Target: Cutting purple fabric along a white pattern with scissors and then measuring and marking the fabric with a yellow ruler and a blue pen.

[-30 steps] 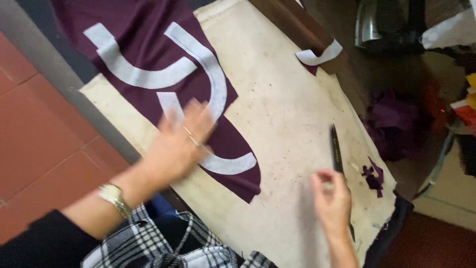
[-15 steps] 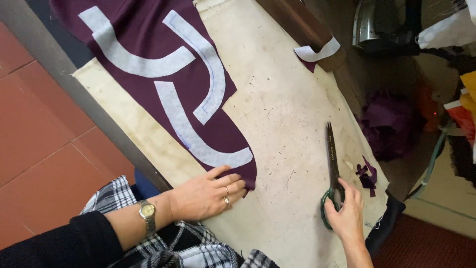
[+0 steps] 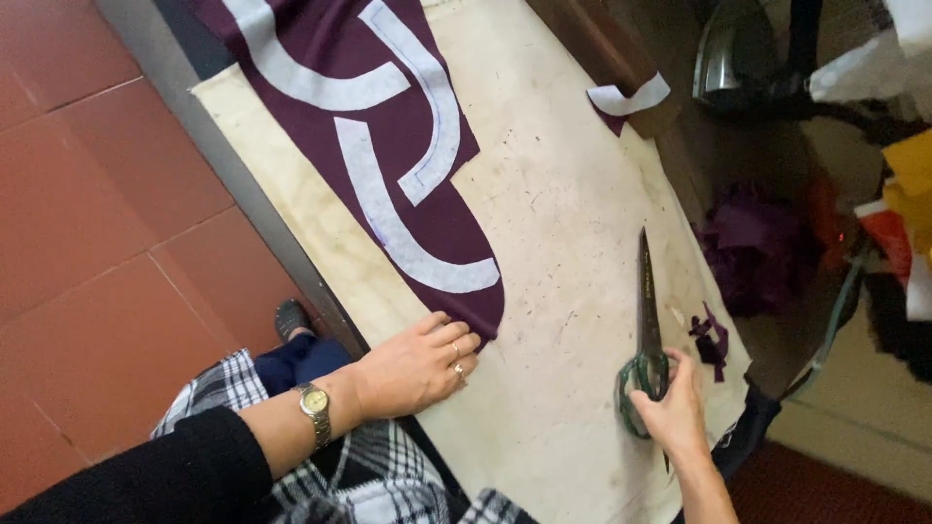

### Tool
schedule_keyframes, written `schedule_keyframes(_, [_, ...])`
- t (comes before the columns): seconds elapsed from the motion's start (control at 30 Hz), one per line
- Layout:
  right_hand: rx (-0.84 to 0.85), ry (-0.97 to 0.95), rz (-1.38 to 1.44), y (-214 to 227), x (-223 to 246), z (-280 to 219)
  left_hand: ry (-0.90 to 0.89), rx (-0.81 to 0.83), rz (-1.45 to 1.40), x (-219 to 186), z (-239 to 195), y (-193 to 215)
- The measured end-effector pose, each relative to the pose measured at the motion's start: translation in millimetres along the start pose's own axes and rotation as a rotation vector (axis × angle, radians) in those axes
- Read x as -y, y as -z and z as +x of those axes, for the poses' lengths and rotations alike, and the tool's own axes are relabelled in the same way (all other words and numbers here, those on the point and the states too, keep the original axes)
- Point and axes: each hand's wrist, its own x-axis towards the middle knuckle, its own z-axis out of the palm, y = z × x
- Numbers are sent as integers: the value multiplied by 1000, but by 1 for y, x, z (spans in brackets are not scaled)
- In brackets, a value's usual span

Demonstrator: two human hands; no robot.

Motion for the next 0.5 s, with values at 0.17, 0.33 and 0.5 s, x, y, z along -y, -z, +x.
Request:
schedule_keyframes(0.17, [63,119,211,24,-15,21,99,-1,62,-25,14,-3])
schedule_keyframes(0.33, [189,472,107,49,-35,78,402,-229,261,-43,35,-7])
schedule_keyframes(0.5, [437,682,-265,83,49,90,602,-175,286,-55,24,-18])
